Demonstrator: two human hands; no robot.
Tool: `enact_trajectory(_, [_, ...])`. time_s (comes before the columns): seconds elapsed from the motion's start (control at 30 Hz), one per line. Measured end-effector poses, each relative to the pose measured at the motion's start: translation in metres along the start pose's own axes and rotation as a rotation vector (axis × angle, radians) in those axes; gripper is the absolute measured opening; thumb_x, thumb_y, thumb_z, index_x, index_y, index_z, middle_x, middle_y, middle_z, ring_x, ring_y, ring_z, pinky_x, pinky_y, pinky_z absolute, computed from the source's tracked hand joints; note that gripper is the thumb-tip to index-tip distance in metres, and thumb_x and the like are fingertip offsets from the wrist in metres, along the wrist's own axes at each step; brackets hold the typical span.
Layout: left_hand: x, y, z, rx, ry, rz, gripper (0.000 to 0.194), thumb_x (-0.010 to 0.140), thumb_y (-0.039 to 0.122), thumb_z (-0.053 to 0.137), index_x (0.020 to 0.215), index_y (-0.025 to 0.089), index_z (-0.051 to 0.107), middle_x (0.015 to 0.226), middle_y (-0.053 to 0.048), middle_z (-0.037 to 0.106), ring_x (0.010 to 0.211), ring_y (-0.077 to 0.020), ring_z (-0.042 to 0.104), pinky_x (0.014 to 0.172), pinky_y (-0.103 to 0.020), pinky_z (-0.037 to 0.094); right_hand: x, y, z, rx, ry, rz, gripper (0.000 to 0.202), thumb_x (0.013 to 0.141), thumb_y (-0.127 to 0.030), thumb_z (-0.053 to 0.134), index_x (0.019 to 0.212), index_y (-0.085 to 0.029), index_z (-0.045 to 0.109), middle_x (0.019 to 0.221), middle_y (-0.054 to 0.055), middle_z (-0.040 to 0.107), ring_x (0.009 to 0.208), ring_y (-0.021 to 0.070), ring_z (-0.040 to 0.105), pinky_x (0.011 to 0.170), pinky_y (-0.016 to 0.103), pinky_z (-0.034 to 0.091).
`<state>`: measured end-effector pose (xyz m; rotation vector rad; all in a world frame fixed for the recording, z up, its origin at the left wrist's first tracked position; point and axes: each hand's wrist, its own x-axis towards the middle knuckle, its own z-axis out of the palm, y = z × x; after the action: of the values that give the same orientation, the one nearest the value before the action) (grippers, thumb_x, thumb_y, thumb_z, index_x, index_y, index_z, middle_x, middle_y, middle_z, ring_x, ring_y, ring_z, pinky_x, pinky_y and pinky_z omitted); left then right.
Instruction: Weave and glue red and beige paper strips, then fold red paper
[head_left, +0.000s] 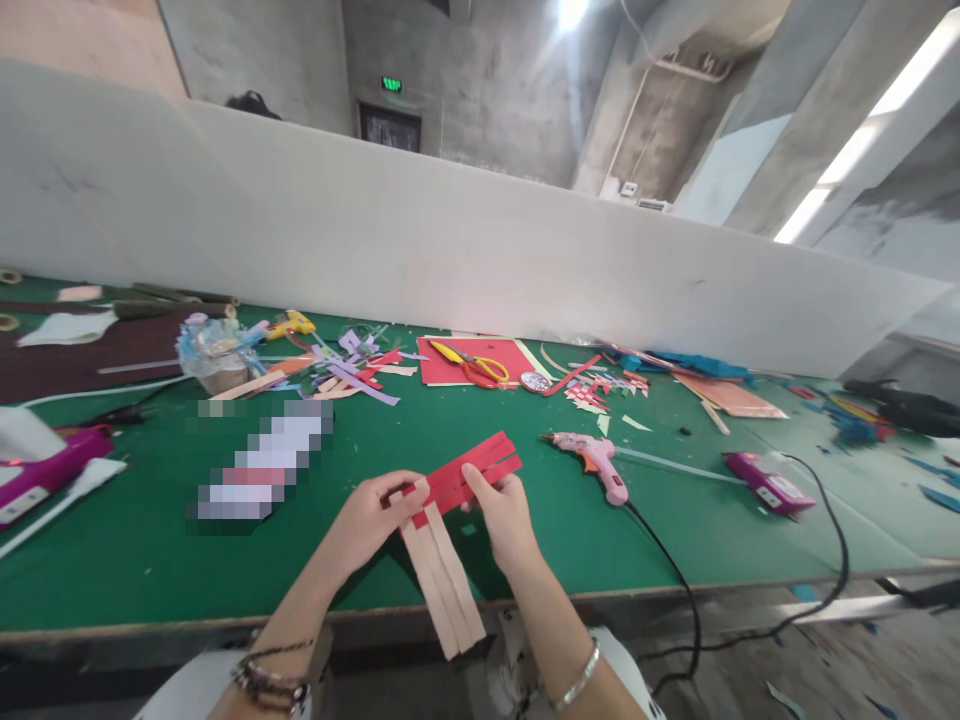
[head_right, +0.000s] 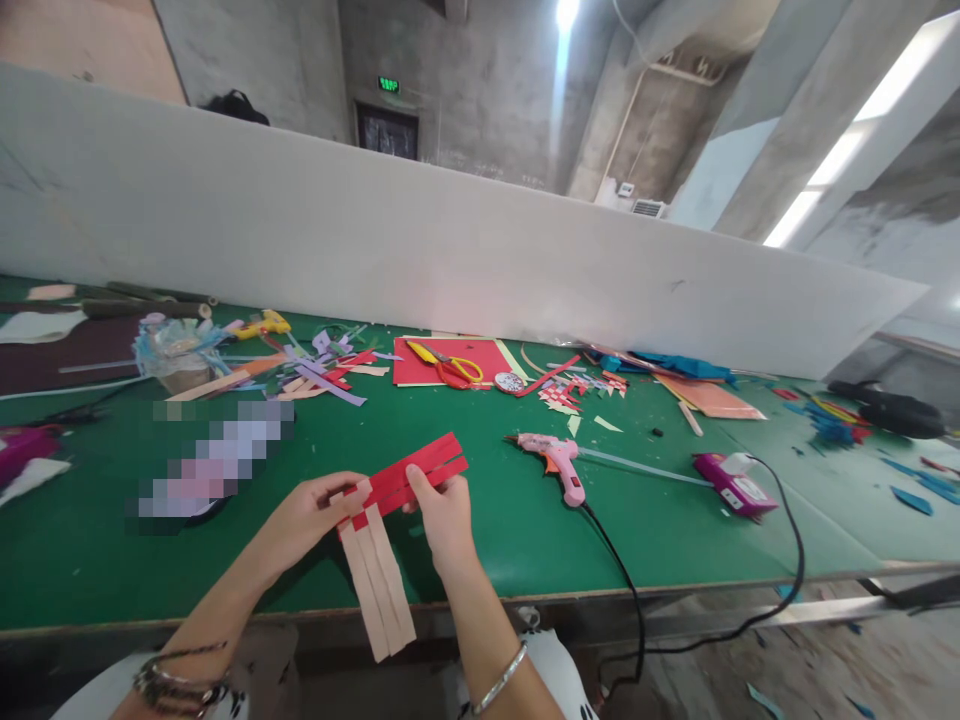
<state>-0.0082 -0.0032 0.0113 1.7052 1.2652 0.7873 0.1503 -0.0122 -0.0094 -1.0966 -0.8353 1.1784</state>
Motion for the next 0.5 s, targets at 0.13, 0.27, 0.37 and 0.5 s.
enact_trajectory(0.13, [0.0007,-0.0031,-0.0009,0.010,-0.006,0.003,0.038,0.071,0.049,0.055,0.083,0.015,0.067,0.072,-0.002,0.065,0.066,-0.0179,0.057,0.061,-0.023,0.043,-0.0007,-0.0022,-0.0009,0.018,0.009,-0.006,0.030,0.061,-0.043,0.067,0.057,-0.016,0.054,0.047,-0.004,0.053,0.039,0.0068,0.043,0.043,0.021,0.036])
enact_trajectory(0.27, [0.0021,-0.0048,-0.0013,0.015,0.014,0.003,0.039,0.071,0.050,0.055,0.083,0.015,0.066,0.066,0.000,0.062,0.063,-0.0165,0.055,0.059,-0.022,0.042,-0.0013,-0.0049,-0.0026,0.010,0.018,-0.035,0.031,0.061,-0.042,0.068,0.056,-0.016,0.053,0.046,-0.004,0.052,0.041,0.0073,0.044,0.044,0.021,0.037])
enact_trajectory(0.37, [0.0022,-0.0055,-0.0008,0.030,0.051,-0.010,0.039,0.072,0.051,0.054,0.085,0.016,0.066,0.065,0.000,0.061,0.061,-0.0154,0.054,0.057,-0.021,0.040,-0.0015,-0.0059,-0.0043,-0.025,-0.006,-0.013,0.031,0.061,-0.044,0.067,0.057,-0.016,0.054,0.047,-0.003,0.053,0.039,0.0077,0.044,0.042,0.022,0.037])
enact_trajectory(0.5, [0.0017,-0.0057,0.0000,0.017,0.074,-0.027,0.040,0.072,0.052,0.054,0.087,0.016,0.065,0.065,0.000,0.062,0.062,-0.0165,0.056,0.056,-0.021,0.041,-0.0011,-0.0056,-0.0058,-0.035,0.002,0.003,0.031,0.059,-0.044,0.068,0.060,-0.015,0.055,0.050,-0.002,0.055,0.039,0.0080,0.045,0.043,0.022,0.037])
